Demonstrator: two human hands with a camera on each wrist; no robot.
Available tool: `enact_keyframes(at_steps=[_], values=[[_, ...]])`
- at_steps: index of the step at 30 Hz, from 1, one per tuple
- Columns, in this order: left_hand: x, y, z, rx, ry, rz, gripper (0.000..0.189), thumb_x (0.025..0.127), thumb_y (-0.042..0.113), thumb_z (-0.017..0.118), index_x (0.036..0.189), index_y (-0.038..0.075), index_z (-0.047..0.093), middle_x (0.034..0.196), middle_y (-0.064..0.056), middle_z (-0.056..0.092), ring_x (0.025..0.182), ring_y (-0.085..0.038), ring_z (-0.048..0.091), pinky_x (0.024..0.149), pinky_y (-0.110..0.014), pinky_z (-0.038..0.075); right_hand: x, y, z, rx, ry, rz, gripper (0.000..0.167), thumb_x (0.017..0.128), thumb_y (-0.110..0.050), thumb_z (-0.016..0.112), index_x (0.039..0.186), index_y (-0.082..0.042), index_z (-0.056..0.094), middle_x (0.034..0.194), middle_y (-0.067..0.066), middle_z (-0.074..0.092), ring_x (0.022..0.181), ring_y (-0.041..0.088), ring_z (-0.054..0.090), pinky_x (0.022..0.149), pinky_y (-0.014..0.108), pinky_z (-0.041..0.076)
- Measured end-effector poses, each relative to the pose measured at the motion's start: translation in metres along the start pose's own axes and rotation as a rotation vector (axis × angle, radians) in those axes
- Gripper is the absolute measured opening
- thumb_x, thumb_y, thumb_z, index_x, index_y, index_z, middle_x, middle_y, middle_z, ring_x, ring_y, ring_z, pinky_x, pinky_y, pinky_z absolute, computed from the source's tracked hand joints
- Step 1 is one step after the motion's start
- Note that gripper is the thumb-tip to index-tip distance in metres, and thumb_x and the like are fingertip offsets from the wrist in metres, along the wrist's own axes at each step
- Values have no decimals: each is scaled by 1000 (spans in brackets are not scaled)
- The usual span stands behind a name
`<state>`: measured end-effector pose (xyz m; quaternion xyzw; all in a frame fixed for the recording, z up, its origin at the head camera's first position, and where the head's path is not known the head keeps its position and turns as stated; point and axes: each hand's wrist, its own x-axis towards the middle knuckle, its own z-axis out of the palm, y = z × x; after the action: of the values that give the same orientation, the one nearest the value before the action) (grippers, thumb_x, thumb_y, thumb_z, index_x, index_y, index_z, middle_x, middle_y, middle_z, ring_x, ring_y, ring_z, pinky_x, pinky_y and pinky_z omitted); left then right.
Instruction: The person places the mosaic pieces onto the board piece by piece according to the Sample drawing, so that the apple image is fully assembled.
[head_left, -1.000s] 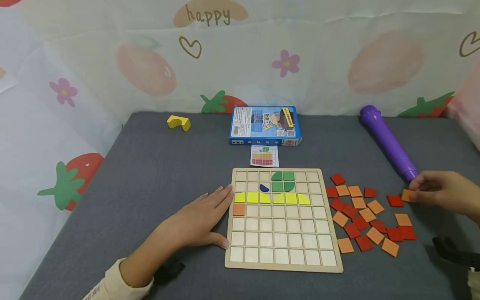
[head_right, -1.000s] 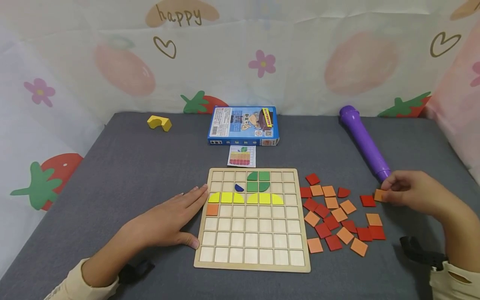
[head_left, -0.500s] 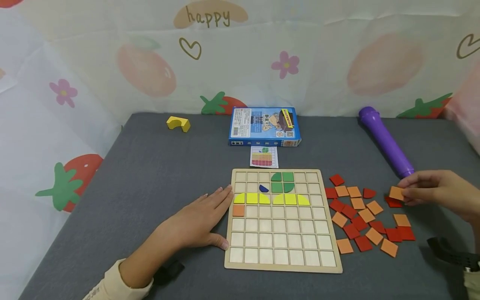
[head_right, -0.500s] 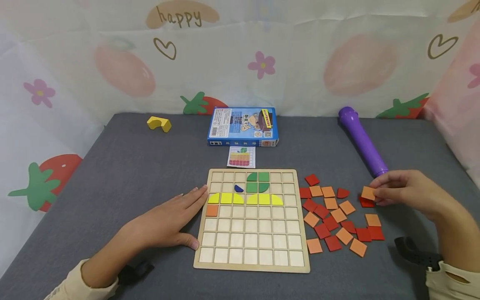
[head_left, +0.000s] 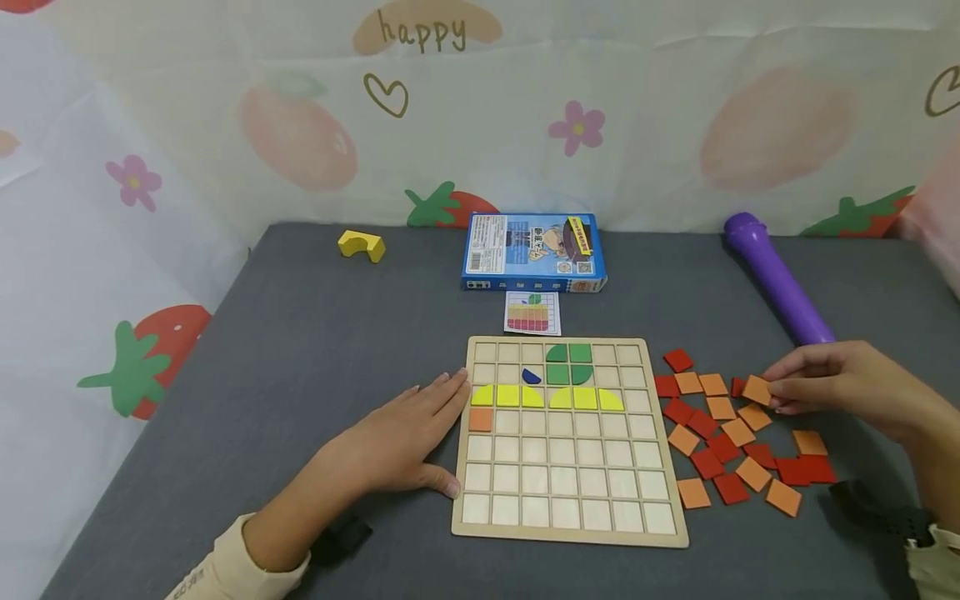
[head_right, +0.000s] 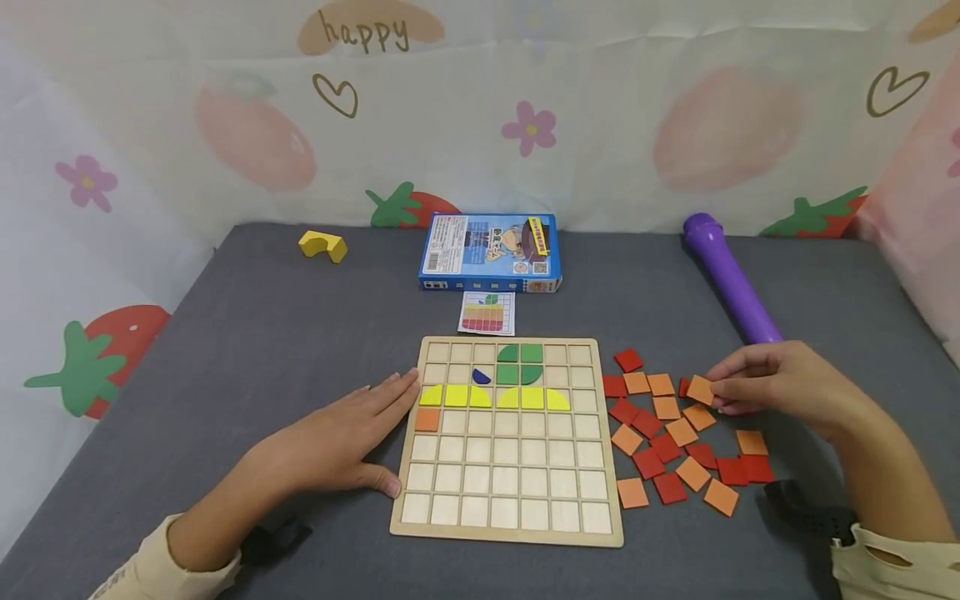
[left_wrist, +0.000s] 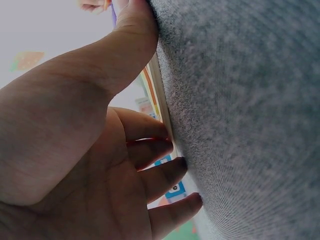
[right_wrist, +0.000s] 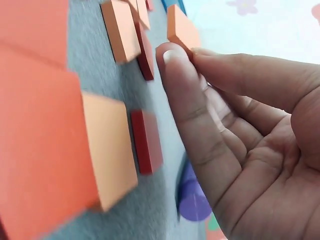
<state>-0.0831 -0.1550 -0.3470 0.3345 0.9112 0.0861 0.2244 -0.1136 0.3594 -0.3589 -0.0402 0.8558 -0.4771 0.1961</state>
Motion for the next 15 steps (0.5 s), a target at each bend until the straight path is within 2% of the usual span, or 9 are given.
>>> enact_keyframes(at_steps=[6, 15], values=[[0, 1, 0, 2, 4, -8, 113, 82, 61, 72, 160, 3, 14, 167, -11, 6, 152, -29, 10, 117, -53, 20, 3, -11, 9, 68, -47, 13, 22, 98, -5, 65, 112, 13, 67, 93, 9, 74, 82, 21, 73, 72, 36, 60], [0, 1, 1, 2, 7, -5, 113, 82, 59, 73, 160, 3, 14, 167, -12, 7, 152, -29, 11, 117, -53, 21, 12, -32, 31, 84, -178, -63, 21, 98, -7, 66, 109, 10, 68, 92, 12, 73, 80, 22, 71, 73, 37, 60]])
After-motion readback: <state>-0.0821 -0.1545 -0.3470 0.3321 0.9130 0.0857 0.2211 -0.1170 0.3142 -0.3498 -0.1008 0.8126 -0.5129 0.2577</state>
